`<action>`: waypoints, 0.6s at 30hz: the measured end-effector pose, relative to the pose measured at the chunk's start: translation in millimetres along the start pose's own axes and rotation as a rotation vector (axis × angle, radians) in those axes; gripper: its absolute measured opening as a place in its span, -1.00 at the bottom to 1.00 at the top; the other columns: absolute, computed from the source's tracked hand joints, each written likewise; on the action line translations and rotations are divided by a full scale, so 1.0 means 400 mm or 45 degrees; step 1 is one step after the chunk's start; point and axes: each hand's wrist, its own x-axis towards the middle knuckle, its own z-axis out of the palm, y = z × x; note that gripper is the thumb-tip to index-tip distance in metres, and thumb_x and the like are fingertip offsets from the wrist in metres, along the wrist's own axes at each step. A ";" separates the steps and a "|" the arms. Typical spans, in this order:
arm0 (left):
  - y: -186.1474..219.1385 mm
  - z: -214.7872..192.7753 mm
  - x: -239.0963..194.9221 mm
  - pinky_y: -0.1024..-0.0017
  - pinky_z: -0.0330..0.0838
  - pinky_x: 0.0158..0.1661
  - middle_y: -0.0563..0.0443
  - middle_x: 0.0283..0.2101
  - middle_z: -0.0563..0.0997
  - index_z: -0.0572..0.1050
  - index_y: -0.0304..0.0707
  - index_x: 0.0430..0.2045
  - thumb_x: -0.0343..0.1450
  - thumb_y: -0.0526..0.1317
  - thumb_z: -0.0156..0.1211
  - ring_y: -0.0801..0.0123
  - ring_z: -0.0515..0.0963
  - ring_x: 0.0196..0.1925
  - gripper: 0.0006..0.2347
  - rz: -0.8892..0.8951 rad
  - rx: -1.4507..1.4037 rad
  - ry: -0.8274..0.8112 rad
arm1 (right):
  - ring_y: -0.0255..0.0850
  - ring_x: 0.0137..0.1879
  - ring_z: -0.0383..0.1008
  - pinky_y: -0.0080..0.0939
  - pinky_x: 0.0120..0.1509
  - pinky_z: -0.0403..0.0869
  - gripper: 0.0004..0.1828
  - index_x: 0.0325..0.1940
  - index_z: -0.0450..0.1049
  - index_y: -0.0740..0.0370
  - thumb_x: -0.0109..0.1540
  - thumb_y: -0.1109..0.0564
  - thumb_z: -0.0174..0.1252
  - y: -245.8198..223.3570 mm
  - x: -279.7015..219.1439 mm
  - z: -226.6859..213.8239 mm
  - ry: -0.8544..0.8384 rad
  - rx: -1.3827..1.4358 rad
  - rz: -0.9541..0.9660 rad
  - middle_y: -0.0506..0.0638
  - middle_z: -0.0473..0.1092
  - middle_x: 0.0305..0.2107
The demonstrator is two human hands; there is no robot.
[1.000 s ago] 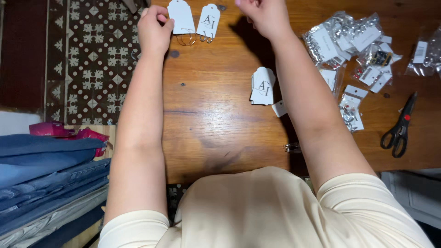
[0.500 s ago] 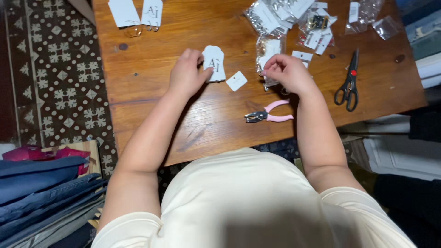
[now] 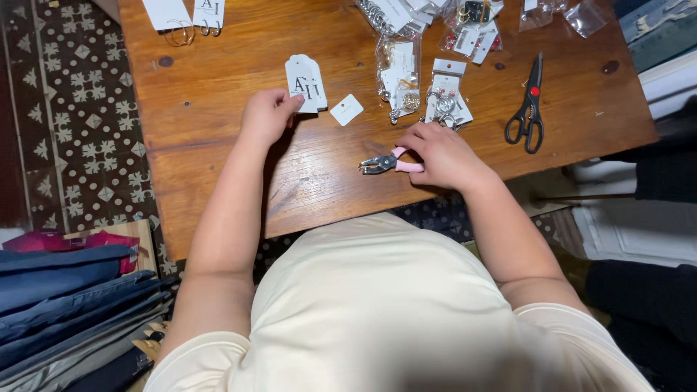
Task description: The person uses a pink hole punch to create holes in white paper tags and then attaches metal rings to the tags. The person handles jewelry items in plastic packaging and connects them to the tags using the rings.
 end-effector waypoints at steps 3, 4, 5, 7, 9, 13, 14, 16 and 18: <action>-0.025 0.008 -0.034 0.62 0.59 -0.52 0.06 -0.50 0.69 0.71 -0.06 -0.40 0.50 -0.13 0.38 0.54 0.66 -0.50 -0.89 0.024 -0.505 0.054 | -0.14 0.22 0.50 -0.06 0.25 0.36 -0.32 0.13 0.56 -0.17 -0.08 -0.23 0.37 0.017 0.000 0.046 0.133 -0.156 -0.012 -0.22 0.45 0.02; 0.003 0.005 -0.063 0.62 0.59 -0.52 0.06 -0.50 0.69 0.71 -0.06 -0.40 0.50 -0.13 0.38 0.54 0.66 -0.50 -0.89 0.019 -0.503 0.065 | -0.14 0.22 0.50 -0.06 0.25 0.36 -0.32 0.13 0.56 -0.17 -0.08 -0.23 0.37 0.025 0.005 0.057 0.134 -0.155 -0.024 -0.22 0.45 0.02; 0.031 0.002 -0.090 0.65 0.61 -0.50 0.01 -0.43 0.70 0.70 -0.17 -0.29 0.50 -0.18 0.41 0.49 0.71 -0.44 -0.91 0.006 -0.755 0.084 | -0.13 0.24 0.51 -0.06 0.25 0.38 -0.30 0.14 0.56 -0.17 -0.09 -0.24 0.39 0.033 0.012 0.069 0.162 -0.026 0.007 -0.23 0.46 0.03; 0.069 0.007 -0.135 0.69 0.63 -0.48 -0.04 -0.37 0.70 0.70 -0.27 -0.19 0.50 -0.23 0.43 0.44 0.76 -0.38 -0.88 -0.016 -1.009 0.111 | -0.11 0.25 0.52 -0.06 0.26 0.40 -0.27 0.16 0.57 -0.17 -0.09 -0.25 0.41 0.029 0.024 0.070 0.180 0.106 0.028 -0.24 0.47 0.05; 0.096 0.022 -0.164 0.63 0.73 -0.39 -0.09 -0.28 0.73 0.60 -0.38 -0.06 0.52 -0.29 0.38 0.30 0.83 -0.27 -0.82 0.045 -1.315 0.105 | 0.08 0.25 0.53 0.11 0.27 0.47 -0.34 0.24 0.55 0.02 0.03 -0.04 0.36 0.008 0.036 0.046 0.233 0.790 0.020 0.01 0.49 0.07; 0.190 0.031 -0.224 0.58 0.77 -0.38 -0.11 -0.25 0.72 0.50 -0.41 -0.04 0.51 -0.33 0.34 0.24 0.84 -0.24 -0.79 0.128 -1.420 0.084 | -0.18 0.12 0.50 -0.08 0.31 0.54 -0.36 0.29 0.53 0.01 0.09 0.02 0.25 -0.035 0.085 0.114 0.212 1.337 0.057 -0.10 0.38 0.04; 0.205 0.033 -0.233 0.57 0.78 -0.37 -0.13 -0.24 0.72 0.49 -0.40 -0.06 0.52 -0.33 0.34 0.24 0.84 -0.22 -0.81 0.171 -1.398 0.075 | -0.14 0.07 0.49 -0.07 0.24 0.52 -0.38 0.28 0.54 0.02 0.10 0.00 0.16 -0.058 0.091 0.105 0.223 1.362 0.044 -0.06 0.38 -0.04; 0.225 0.040 -0.244 0.56 0.80 -0.36 -0.14 -0.23 0.73 0.48 -0.39 -0.09 0.52 -0.32 0.33 0.23 0.84 -0.21 -0.82 0.211 -1.376 0.076 | -0.09 0.01 0.48 -0.05 0.17 0.49 -0.38 0.28 0.55 0.03 0.12 -0.02 0.07 -0.104 0.099 0.086 0.227 1.386 0.025 -0.02 0.39 -0.11; 0.235 0.049 -0.246 0.59 0.79 -0.37 -0.13 -0.25 0.74 0.47 -0.36 -0.13 0.53 -0.33 0.33 0.32 0.83 -0.24 -0.85 0.246 -1.319 0.092 | -0.15 -0.18 0.42 -0.14 0.09 0.45 -0.43 0.14 0.58 0.01 0.13 -0.11 -0.08 -0.149 0.105 0.065 0.216 1.490 0.026 -0.02 0.35 -0.45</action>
